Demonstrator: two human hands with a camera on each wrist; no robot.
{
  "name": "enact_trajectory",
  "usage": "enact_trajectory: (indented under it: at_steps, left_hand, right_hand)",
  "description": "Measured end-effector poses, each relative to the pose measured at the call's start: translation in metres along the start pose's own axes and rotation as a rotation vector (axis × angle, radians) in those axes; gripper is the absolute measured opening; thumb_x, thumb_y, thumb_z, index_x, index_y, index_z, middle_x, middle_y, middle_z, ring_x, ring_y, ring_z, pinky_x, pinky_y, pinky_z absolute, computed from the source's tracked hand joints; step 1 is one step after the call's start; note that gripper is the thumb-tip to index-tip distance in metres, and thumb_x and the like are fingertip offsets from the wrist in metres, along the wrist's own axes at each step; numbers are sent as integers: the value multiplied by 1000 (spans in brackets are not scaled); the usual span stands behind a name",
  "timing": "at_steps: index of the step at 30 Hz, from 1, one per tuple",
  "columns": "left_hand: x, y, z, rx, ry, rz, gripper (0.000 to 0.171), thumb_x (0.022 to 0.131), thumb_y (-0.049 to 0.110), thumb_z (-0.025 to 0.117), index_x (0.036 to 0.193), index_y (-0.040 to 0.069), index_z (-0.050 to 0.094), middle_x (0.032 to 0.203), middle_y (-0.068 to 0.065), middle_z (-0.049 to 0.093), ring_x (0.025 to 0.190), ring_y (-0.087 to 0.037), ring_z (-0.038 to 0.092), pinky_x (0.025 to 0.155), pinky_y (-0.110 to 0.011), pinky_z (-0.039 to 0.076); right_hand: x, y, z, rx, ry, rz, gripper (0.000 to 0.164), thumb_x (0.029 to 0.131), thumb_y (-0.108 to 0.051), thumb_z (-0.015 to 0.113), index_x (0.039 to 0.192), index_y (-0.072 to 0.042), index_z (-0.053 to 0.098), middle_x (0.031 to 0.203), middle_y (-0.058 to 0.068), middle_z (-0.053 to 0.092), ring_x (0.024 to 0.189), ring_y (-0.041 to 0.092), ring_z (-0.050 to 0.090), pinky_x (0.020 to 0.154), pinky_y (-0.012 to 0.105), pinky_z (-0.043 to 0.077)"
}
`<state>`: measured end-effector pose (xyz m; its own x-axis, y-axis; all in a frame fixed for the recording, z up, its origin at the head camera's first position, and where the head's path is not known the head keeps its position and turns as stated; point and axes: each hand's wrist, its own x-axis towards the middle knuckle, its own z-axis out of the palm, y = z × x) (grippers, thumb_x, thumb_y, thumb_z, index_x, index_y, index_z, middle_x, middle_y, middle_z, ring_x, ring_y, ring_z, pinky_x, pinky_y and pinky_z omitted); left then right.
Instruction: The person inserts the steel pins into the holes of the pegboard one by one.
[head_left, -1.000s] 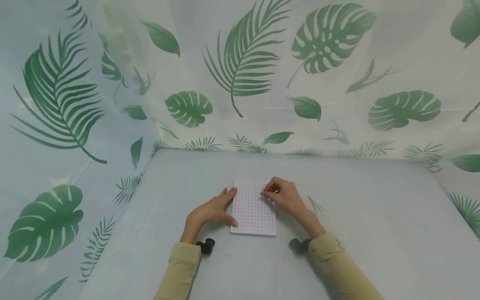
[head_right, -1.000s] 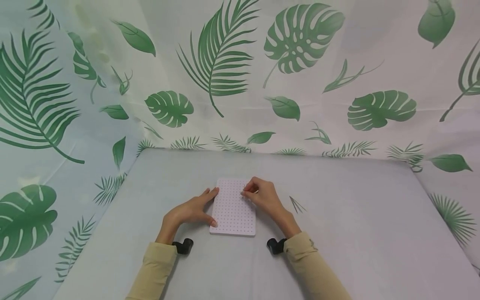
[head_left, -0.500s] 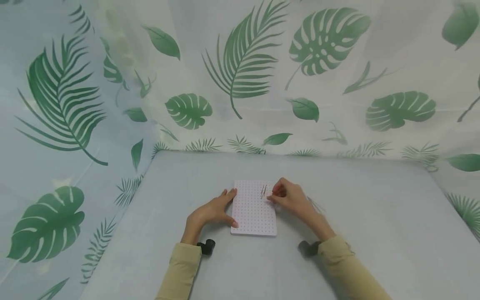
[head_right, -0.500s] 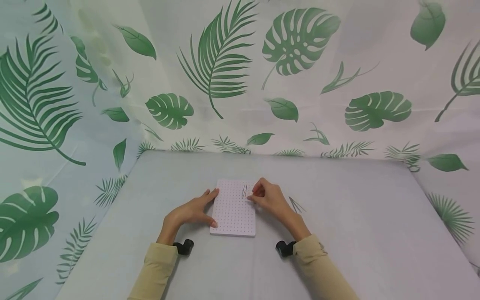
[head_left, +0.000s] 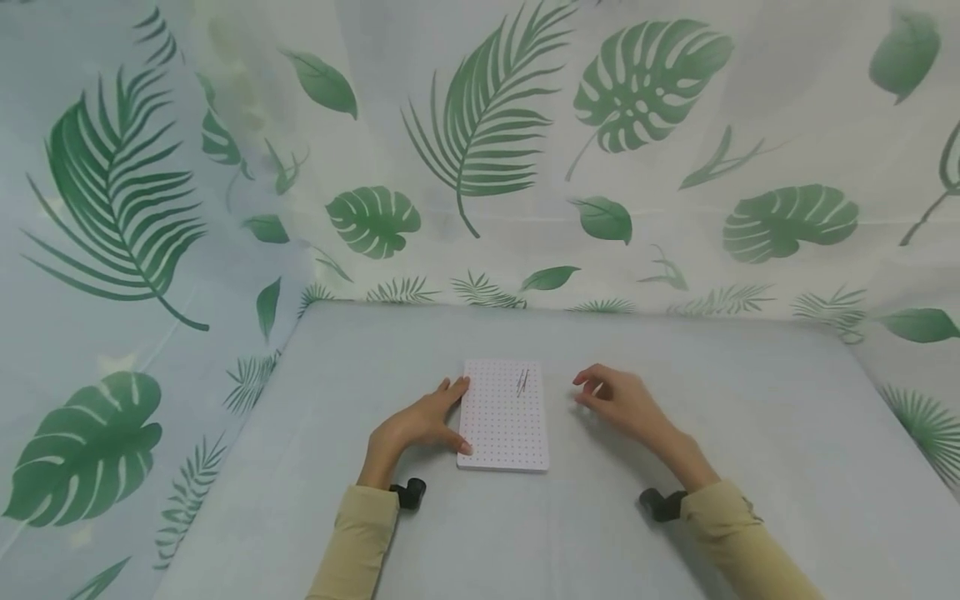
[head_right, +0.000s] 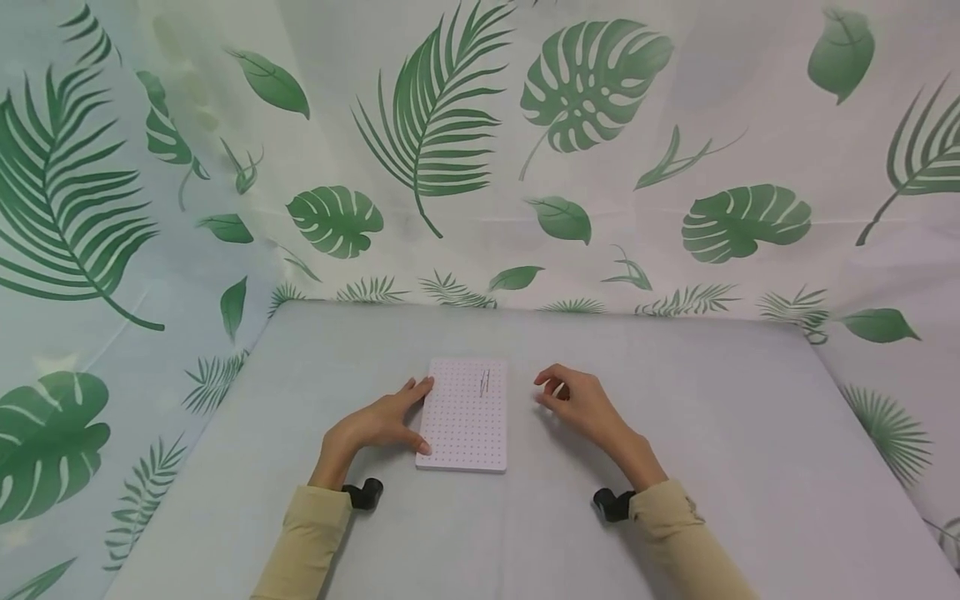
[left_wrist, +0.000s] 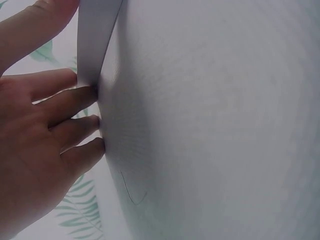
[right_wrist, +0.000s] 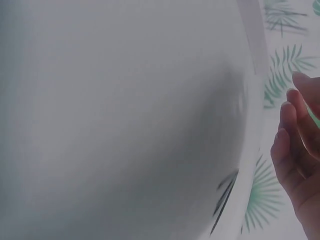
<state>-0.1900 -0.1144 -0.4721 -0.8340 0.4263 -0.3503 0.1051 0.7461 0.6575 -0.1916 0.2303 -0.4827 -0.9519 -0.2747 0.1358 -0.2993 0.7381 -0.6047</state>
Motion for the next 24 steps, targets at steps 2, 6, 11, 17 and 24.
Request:
enact_trajectory:
  at_steps: [2,6,11,17,24]
  left_hand:
    - [0,-1,0,2,1,-6,111,76,27,92,165,14,25,171,-19,15,158,-39,16,125,-60,23]
    - [0,-2,0,5,1,-7,111,77,28,91,165,15,25,171,-19,15,159,-38,16,125,-59,22]
    - [0,-1,-1,-2,2,-4,112,76,27,91,165,14,24,171,-19,15,159,-37,15,125,-58,22]
    - [0,2,-1,-3,4,-19,112,76,26,92,165,15,25,172,-19,15,159,-37,15,125,-59,22]
    - [0,1,0,-3,6,-21,111,76,26,92,165,15,26,171,-19,16,159,-38,16,125,-59,22]
  right_hand:
    - [-3,3,-4,-16,-11,0,19,90,-9,77,108,-7,73,87,2,73,70,9,62,64,24,51]
    - [-9,9,-10,-52,-12,10,18,91,-7,75,109,-7,73,90,3,73,69,10,60,62,25,49]
    - [-16,17,-18,-65,-11,2,18,91,-6,74,109,-8,73,92,4,74,70,8,60,61,24,49]
    - [-24,26,-28,-82,-40,-20,21,90,-5,75,111,-7,73,91,4,73,71,7,59,63,25,50]
    - [-31,34,-35,-96,-66,-11,28,87,-7,79,114,-8,73,92,3,72,78,12,62,68,29,52]
